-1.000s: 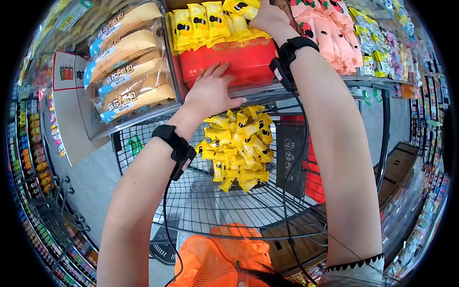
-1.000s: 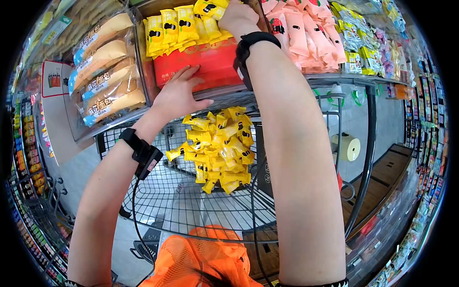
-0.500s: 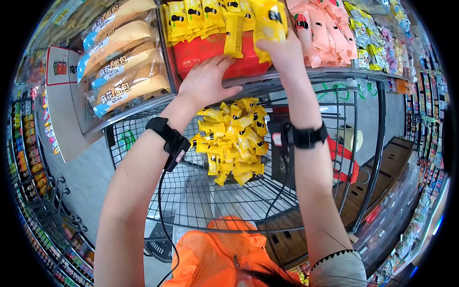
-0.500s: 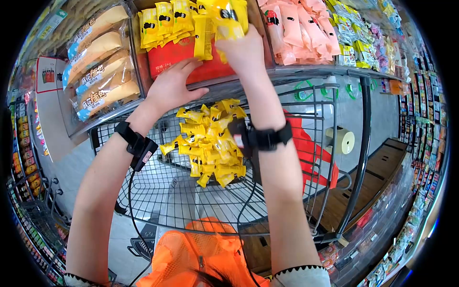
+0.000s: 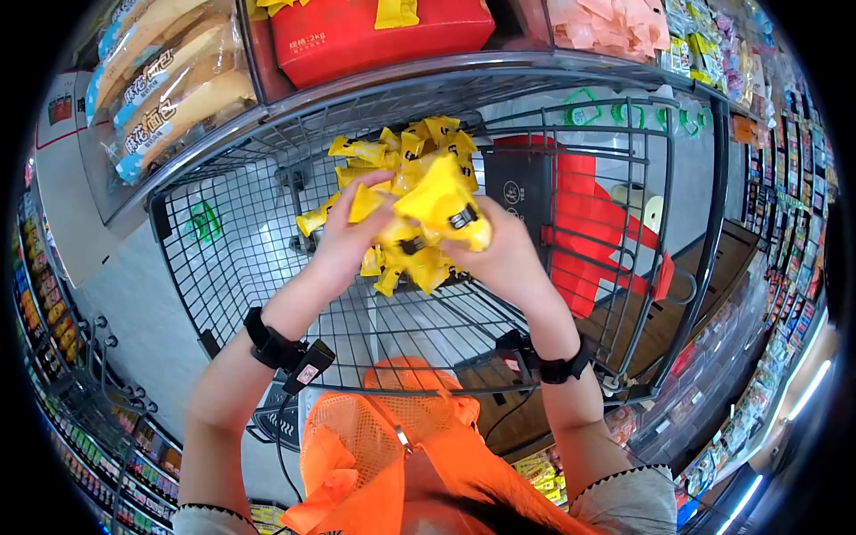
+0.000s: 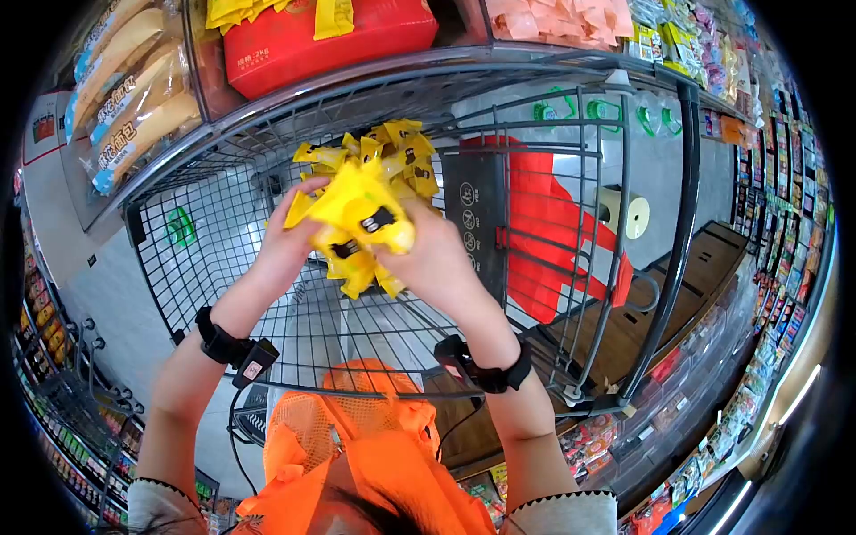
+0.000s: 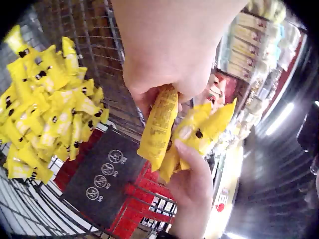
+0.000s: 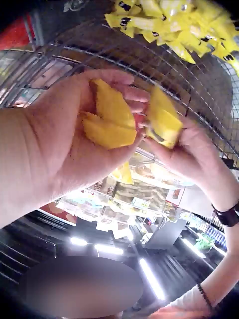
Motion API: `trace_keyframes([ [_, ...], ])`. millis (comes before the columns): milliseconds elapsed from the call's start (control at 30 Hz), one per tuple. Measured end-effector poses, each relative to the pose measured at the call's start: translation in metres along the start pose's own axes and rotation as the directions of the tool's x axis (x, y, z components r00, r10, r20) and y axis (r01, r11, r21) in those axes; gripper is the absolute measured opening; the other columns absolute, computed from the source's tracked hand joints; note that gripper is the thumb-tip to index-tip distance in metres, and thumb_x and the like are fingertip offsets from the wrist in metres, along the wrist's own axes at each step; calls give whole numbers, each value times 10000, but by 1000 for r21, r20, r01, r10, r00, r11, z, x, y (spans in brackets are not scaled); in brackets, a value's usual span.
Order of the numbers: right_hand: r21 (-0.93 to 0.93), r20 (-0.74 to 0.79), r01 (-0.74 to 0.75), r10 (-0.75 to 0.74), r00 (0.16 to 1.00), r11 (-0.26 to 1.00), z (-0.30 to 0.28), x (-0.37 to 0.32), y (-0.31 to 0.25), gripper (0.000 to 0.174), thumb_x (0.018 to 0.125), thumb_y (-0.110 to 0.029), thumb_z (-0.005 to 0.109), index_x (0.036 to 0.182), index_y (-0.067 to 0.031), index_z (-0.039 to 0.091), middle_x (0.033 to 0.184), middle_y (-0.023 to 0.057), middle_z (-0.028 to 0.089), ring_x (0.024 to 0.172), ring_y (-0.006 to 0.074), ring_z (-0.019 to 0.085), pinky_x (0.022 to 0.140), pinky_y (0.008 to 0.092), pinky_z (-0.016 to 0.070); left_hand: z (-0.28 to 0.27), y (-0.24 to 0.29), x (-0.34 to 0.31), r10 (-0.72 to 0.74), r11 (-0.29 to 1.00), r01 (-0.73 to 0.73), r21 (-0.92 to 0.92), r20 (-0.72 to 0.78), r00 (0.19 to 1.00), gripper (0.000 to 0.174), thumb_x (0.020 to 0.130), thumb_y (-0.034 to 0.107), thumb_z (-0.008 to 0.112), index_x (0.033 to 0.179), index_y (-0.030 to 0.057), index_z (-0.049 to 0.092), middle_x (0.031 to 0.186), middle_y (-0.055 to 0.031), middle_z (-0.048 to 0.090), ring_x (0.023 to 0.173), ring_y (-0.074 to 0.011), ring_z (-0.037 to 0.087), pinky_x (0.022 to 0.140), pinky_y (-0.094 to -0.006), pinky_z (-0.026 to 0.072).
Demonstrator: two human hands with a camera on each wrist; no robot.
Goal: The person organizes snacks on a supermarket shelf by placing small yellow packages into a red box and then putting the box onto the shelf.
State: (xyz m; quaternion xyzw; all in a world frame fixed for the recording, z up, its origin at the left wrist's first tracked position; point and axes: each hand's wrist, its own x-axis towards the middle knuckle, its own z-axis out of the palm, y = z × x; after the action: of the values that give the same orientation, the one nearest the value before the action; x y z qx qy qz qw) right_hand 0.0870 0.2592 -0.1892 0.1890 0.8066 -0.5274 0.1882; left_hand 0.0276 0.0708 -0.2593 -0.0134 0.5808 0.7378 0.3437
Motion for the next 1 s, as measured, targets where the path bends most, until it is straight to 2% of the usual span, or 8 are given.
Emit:
trace_keyframes([
  [67, -196, -127, -46, 21, 992, 980, -9, -10, 11, 359, 691, -118, 662, 1016, 10, 579, 913, 212, 606, 857, 375, 599, 736, 391, 493, -14, -9, -9, -389, 882, 361, -301, -37, 920, 303, 920, 211, 522, 1190, 81, 479, 911, -51, 571, 858, -184, 613, 766, -285, 498],
  [167, -478, 27, 3, 12, 1000, 879, -19, -32, 30, 302, 698, -107, 624, 980, -3, 594, 895, 199, 607, 836, 369, 602, 720, 415, 496, -32, -34, -20, -561, 813, 499, -302, -174, 809, 351, 957, 346, 428, 1190, 87, 470, 803, -29, 527, 735, -167, 571, 679, -287, 478],
  [267, -710, 45, -145, 250, 967, 689, -16, -46, 54, 235, 735, -134, 640, 948, -39, 613, 898, 181, 627, 843, 357, 598, 704, 410, 487, -34, -52, -32, -576, 810, 530, -251, -175, 798, 432, 957, 426, 377, 1208, 81, 435, 907, -58, 578, 792, -182, 588, 691, -309, 485],
  [400, -670, -36, -250, 306, 951, 699, -13, -49, 44, 204, 756, -146, 615, 938, -56, 599, 879, 179, 623, 828, 350, 601, 697, 421, 485, -33, -65, -39, -563, 827, 542, -150, -208, 800, 462, 955, 445, 366, 1238, 81, 391, 993, -69, 625, 840, -153, 588, 702, -292, 470],
  [600, -559, 79, -26, 84, 993, 829, -12, -44, 40, 293, 745, -148, 642, 1018, -88, 556, 865, 160, 610, 833, 344, 591, 731, 427, 477, -28, -74, -40, -513, 832, 553, 43, -321, 796, 376, 942, 328, 432, 1260, 132, 394, 1028, -37, 613, 943, -94, 531, 741, -233, 418],
  [700, -733, 246, 115, 104, 964, 671, -10, -47, 60, 297, 715, -176, 654, 960, -54, 541, 845, 134, 610, 826, 314, 602, 696, 420, 474, -26, -71, -40, -445, 886, 463, -14, -305, 842, 371, 915, 198, 499, 1268, 141, 401, 1133, -48, 548, 996, -123, 520, 770, -246, 437],
  [800, -812, 110, 31, 101, 989, 583, -13, -48, 61, 372, 740, -168, 661, 1074, -47, 551, 974, 149, 586, 907, 326, 573, 767, 428, 468, -30, -74, -39, -380, 923, 383, -43, -262, 887, 402, 877, 66, 534, 1258, 114, 415, 1199, -63, 487, 1025, -162, 525, 818, -266, 453],
  [1000, -556, -68, 133, -204, 977, 821, -34, -11, 35, 390, 754, -124, 635, 1108, -4, 523, 1011, 171, 569, 918, 349, 569, 781, 398, 479, -11, -70, -32, -370, 923, 370, 103, -22, 929, 412, 853, -13, 529, 1243, 79, 429, 1125, -76, 556, 1036, -172, 549, 867, -296, 466],
])
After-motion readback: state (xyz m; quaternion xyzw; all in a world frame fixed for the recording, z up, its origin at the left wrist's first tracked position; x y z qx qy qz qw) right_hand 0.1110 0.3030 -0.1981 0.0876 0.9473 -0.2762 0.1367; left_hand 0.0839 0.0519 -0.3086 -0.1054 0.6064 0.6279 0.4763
